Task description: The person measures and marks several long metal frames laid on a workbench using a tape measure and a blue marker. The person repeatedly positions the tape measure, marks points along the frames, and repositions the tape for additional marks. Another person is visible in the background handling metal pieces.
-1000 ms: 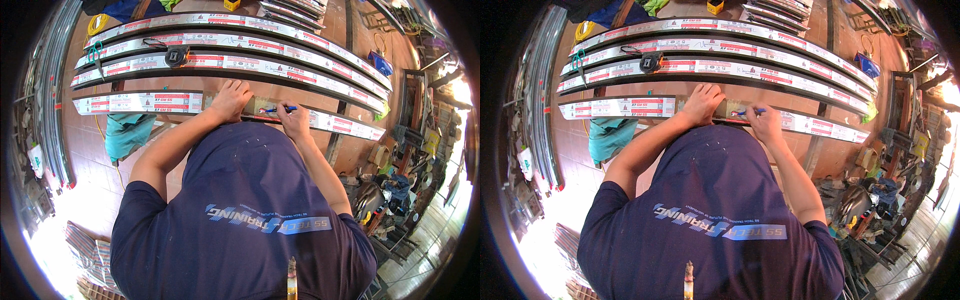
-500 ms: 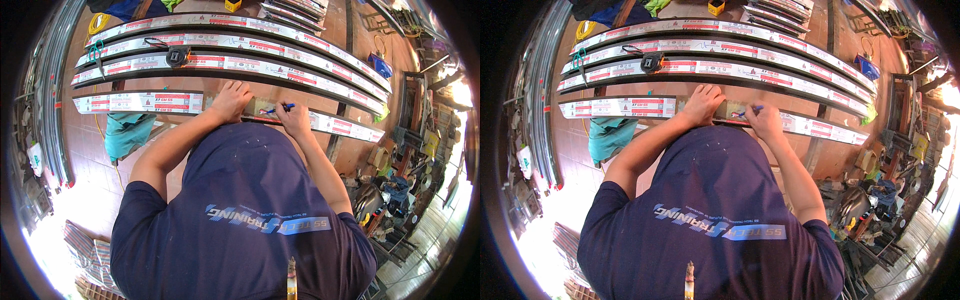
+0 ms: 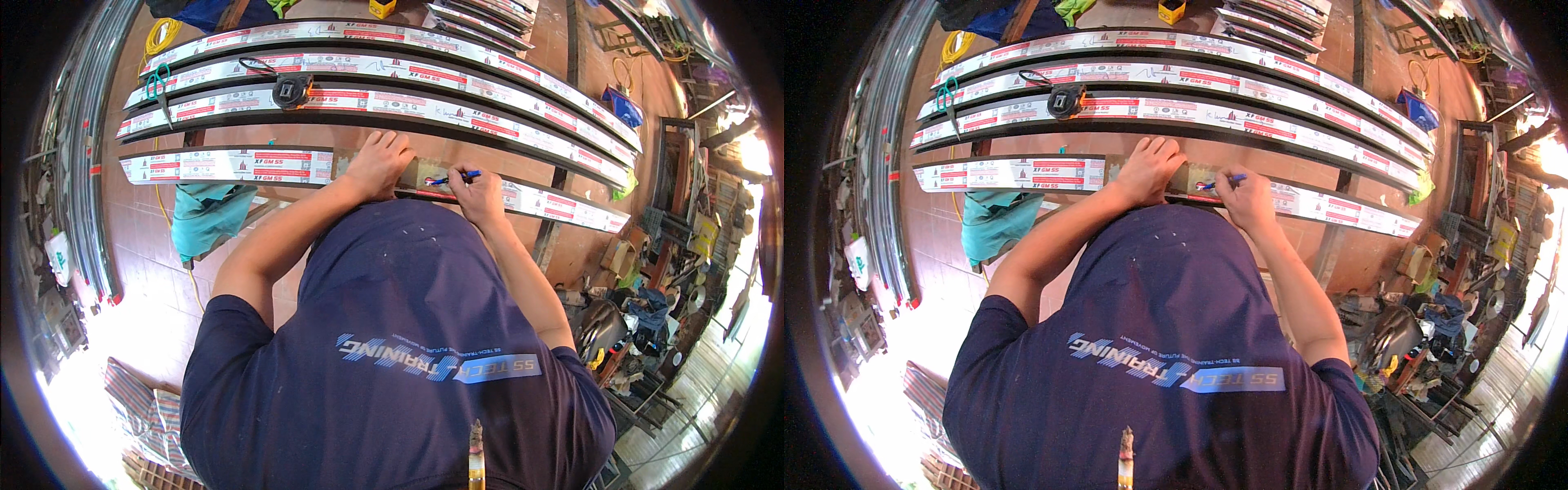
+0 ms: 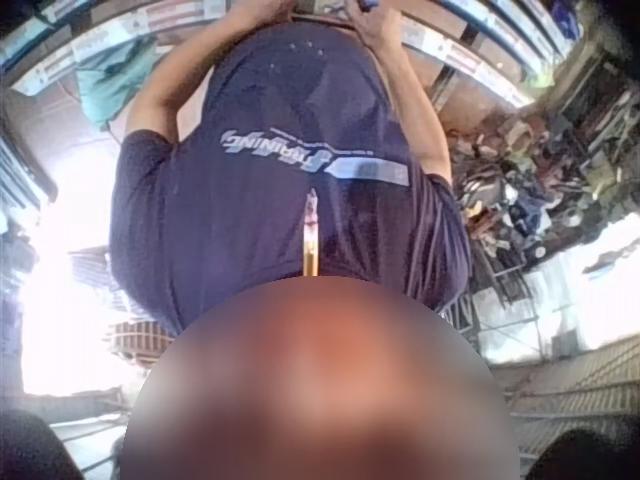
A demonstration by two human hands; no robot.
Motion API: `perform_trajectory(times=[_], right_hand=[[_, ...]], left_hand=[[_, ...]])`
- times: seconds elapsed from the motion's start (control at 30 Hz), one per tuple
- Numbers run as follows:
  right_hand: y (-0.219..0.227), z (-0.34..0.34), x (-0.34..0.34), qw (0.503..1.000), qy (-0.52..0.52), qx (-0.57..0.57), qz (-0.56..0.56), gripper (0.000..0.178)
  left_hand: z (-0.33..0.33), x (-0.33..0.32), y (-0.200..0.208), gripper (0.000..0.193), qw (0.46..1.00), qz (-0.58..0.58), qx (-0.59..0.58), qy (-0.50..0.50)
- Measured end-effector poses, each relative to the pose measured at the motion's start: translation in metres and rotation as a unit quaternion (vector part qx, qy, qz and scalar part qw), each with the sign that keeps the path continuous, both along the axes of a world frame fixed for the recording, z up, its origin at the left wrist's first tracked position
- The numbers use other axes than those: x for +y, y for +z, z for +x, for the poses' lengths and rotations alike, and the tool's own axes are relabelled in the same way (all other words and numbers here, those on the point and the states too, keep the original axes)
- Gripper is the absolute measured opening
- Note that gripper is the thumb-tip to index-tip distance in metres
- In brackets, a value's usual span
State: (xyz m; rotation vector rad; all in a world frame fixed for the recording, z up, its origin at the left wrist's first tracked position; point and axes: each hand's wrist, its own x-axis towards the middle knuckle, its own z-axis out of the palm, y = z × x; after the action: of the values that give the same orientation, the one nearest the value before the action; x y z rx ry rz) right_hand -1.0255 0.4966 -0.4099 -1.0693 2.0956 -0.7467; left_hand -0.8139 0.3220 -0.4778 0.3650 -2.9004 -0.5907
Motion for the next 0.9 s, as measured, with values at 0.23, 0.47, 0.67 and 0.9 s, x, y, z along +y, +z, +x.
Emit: perform_trajectory(times=[0.23,0.47,0.67,0.9], right_hand=[[-0.008,-0.003,-0.006,1.000,0.009,0.009,0.008,0.033],[-0.001,-0.001,-0.014,0.999,0.025,0.002,0.038,0.034],[-0.002,0.006,-0.002,0.997,0.022,-0.019,-0.077,0.023],[-0.012,0.008,0.010,0.987,0.046,0.045,-0.150,0.014]], left_hand=[[0.000,0.000,-0.003,0.082,1.000,-0.016,-0.006,0.001],[0.000,0.001,-0.005,0.079,1.000,-0.015,0.001,0.004],[0.000,0.000,0.000,0.079,1.000,-0.004,-0.012,0.000],[-0.001,-0.001,0.003,0.086,1.000,0.007,-0.026,0.000]])
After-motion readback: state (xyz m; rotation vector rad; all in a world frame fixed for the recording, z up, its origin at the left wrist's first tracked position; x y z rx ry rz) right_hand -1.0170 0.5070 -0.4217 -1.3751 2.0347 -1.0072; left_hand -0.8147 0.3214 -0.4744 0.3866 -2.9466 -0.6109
